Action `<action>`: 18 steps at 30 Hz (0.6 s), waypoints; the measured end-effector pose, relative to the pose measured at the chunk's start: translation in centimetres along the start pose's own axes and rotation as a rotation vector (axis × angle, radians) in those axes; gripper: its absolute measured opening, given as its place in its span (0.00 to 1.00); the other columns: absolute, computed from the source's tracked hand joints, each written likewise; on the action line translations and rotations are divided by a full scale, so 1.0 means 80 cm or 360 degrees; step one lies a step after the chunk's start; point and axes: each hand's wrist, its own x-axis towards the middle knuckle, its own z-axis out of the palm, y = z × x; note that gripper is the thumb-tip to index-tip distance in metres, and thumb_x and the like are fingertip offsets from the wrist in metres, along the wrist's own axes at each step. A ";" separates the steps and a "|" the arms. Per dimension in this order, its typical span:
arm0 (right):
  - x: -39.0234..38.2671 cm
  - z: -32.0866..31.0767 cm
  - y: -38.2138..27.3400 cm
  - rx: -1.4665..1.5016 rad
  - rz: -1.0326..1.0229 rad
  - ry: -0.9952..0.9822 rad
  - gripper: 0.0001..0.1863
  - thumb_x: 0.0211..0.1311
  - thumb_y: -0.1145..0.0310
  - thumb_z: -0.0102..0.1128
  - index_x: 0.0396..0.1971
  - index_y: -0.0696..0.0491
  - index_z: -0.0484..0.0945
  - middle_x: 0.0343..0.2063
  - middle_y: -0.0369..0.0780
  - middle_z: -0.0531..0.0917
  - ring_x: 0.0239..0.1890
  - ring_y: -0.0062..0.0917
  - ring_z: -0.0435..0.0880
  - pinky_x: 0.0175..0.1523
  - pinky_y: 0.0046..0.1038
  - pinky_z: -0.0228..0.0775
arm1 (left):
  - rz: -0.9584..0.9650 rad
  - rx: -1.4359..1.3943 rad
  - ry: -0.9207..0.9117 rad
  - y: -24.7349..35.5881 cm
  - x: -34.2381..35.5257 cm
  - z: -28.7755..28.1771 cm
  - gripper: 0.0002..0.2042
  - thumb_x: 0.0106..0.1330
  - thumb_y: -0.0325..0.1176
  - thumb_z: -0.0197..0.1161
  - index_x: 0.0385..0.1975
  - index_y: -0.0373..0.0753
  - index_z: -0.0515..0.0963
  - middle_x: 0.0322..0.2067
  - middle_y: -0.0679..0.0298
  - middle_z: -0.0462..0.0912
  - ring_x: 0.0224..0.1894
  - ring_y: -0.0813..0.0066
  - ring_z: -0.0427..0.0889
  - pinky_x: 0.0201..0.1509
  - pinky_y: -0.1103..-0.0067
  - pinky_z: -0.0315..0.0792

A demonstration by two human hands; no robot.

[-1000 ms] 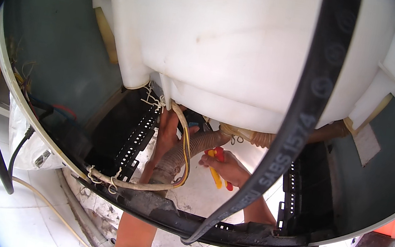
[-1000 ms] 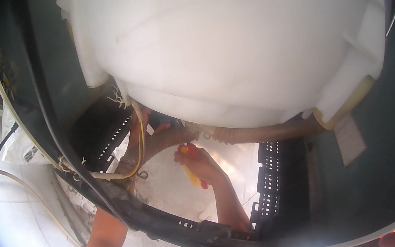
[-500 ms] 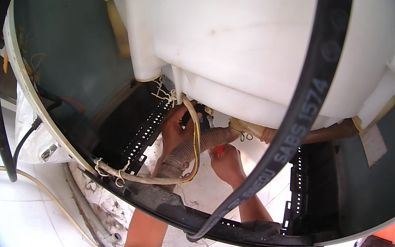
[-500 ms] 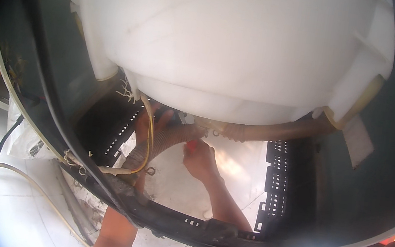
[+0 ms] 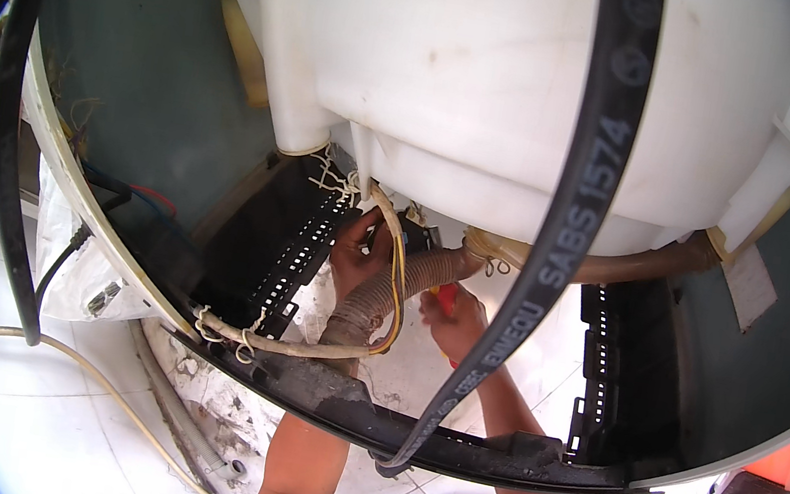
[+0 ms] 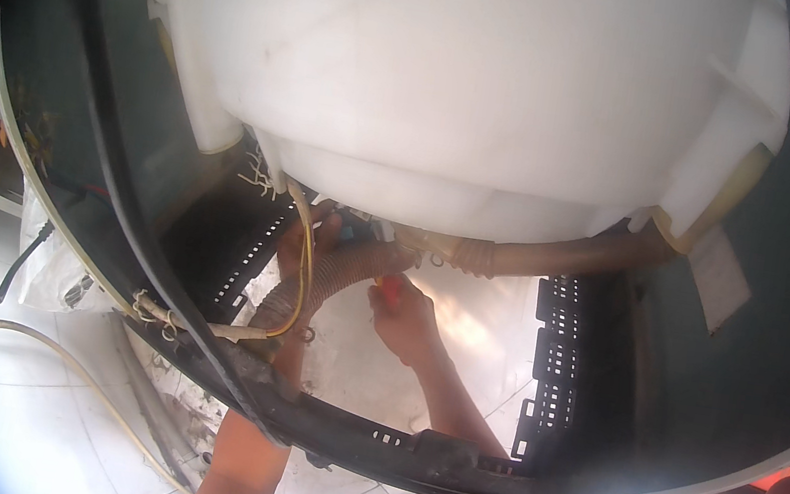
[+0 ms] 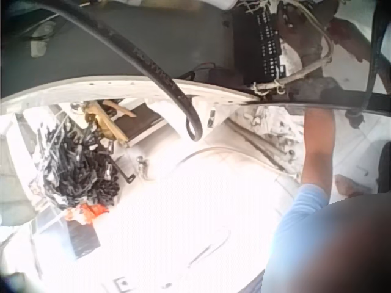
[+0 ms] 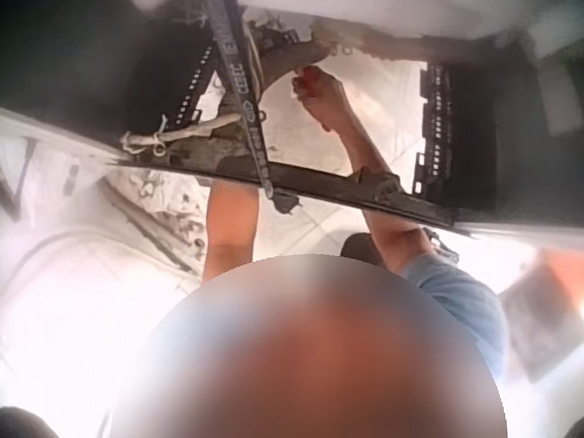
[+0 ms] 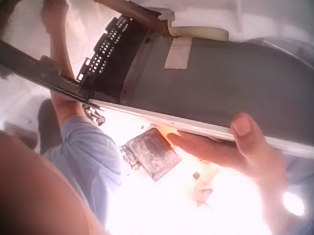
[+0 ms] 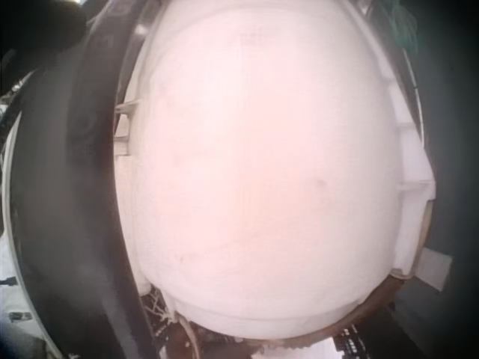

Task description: The person removes a small black component from the underside of a top-loading washing machine using pliers, then wipes it with a cloth while another person stands nearby.

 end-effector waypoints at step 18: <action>-0.004 -0.037 0.010 -0.1098 -0.0353 0.0570 0.33 0.64 0.69 0.61 0.65 0.66 0.60 0.61 0.62 0.63 0.67 0.63 0.63 0.62 0.50 0.73 | 0.0373 0.0247 0.0074 0.071 -0.036 0.024 0.45 0.49 0.30 0.82 0.66 0.34 0.61 0.57 0.53 0.66 0.49 0.65 0.75 0.41 0.73 0.81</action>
